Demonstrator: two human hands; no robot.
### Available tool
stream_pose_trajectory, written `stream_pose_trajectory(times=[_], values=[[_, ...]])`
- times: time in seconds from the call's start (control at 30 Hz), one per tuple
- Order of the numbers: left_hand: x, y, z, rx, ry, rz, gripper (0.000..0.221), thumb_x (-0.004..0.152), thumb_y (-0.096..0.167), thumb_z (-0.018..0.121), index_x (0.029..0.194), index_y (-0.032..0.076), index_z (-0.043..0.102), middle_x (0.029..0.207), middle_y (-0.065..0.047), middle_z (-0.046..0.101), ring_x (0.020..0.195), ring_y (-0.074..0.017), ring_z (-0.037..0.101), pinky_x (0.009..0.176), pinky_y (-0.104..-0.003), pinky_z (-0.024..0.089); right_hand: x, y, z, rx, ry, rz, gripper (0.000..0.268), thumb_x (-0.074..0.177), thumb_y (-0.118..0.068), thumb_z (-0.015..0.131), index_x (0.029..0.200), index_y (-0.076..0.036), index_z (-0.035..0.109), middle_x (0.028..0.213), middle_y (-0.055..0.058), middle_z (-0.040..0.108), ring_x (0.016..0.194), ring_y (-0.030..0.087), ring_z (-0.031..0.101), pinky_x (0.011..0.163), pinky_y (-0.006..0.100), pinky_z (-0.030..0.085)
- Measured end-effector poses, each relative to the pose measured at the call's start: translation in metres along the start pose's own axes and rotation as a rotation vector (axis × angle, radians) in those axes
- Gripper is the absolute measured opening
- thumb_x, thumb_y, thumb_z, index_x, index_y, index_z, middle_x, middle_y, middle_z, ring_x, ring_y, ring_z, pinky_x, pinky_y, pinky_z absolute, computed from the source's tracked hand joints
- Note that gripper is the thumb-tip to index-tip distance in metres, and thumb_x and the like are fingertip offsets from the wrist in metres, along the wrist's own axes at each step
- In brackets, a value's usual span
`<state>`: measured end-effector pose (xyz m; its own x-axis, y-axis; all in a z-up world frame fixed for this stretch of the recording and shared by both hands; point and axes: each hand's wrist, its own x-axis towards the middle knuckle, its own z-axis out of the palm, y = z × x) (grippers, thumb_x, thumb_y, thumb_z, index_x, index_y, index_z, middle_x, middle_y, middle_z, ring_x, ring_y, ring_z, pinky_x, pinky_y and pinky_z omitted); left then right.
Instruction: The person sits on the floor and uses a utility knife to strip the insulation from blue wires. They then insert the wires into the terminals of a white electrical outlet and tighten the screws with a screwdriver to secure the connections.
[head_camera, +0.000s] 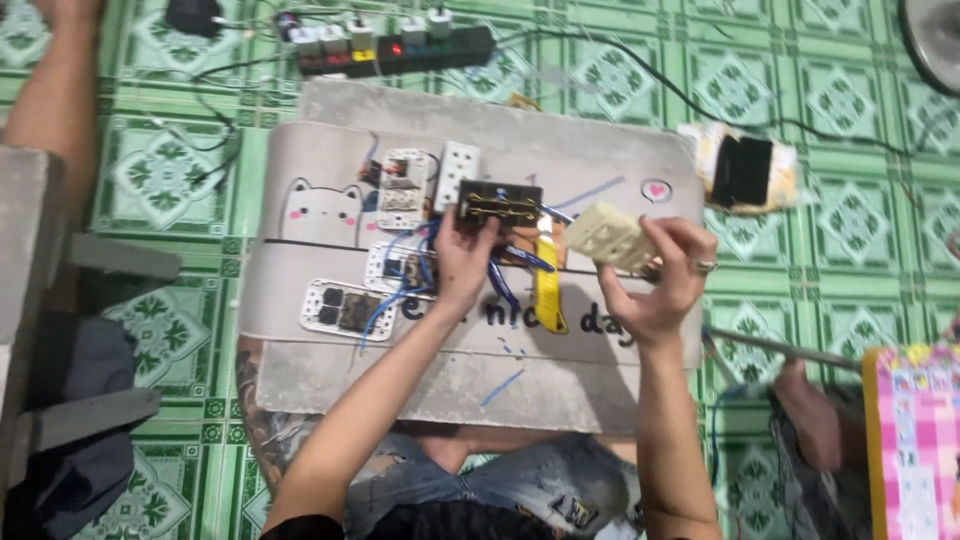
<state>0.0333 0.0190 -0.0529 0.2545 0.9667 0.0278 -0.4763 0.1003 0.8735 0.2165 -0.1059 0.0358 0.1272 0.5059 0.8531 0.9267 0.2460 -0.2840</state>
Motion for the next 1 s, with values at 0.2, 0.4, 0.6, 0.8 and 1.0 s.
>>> stream_pose_trajectory(times=[0.2, 0.4, 0.6, 0.8, 1.0], values=[[0.005, -0.006, -0.004, -0.04, -0.03, 0.01, 0.026, 0.096, 0.012, 0.073, 0.117, 0.006, 0.059, 0.099, -0.016, 0.074, 0.076, -0.0255, 0.076, 0.07, -0.034, 0.067, -0.007, 0.005, 0.073, 0.014, 0.157, 0.046, 0.063, 0.08, -0.014, 0.085, 0.132, 0.009, 0.06, 0.119, 0.022, 0.06, 0.114, 0.038, 0.057, 0.1, 0.049, 0.045], [0.001, -0.002, -0.002, 0.124, 0.007, 0.014, 0.023, 0.091, 0.015, 0.08, 0.107, 0.006, 0.065, 0.089, -0.008, 0.074, 0.079, -0.0138, 0.073, 0.065, -0.027, 0.062, -0.034, 0.006, 0.078, -0.055, 0.22, 0.019, 0.06, 0.083, -0.016, 0.077, 0.133, 0.01, 0.054, 0.119, 0.022, 0.057, 0.113, 0.036, 0.057, 0.1, 0.046, 0.047], [-0.002, 0.004, 0.002, 0.155, 0.023, 0.01, 0.025, 0.086, 0.014, 0.085, 0.103, 0.008, 0.068, 0.082, -0.009, 0.074, 0.075, -0.0131, 0.074, 0.06, -0.024, 0.061, -0.033, 0.002, 0.088, 0.067, 0.143, -0.094, 0.059, 0.076, -0.012, 0.073, 0.127, 0.009, 0.053, 0.117, 0.024, 0.062, 0.109, 0.039, 0.059, 0.099, 0.052, 0.045], [-0.008, 0.012, 0.004, 0.218, -0.031, 0.165, 0.027, 0.085, 0.001, 0.082, 0.109, 0.003, 0.071, 0.082, -0.015, 0.077, 0.082, -0.0219, 0.075, 0.065, -0.033, 0.062, -0.024, -0.01, 0.092, 0.159, 0.041, -0.093, 0.053, 0.076, -0.014, 0.068, 0.125, 0.004, 0.055, 0.118, 0.021, 0.063, 0.106, 0.037, 0.061, 0.093, 0.051, 0.048], [-0.008, 0.016, 0.007, 0.123, -0.089, 0.14, 0.026, 0.089, 0.001, 0.078, 0.113, 0.0, 0.068, 0.08, -0.019, 0.076, 0.076, -0.0231, 0.077, 0.064, -0.035, 0.063, -0.051, 0.014, 0.094, 0.177, 0.064, -0.006, 0.063, 0.079, -0.037, 0.062, 0.127, 0.003, 0.05, 0.107, 0.02, 0.063, 0.093, 0.032, 0.058, 0.082, 0.046, 0.048]])
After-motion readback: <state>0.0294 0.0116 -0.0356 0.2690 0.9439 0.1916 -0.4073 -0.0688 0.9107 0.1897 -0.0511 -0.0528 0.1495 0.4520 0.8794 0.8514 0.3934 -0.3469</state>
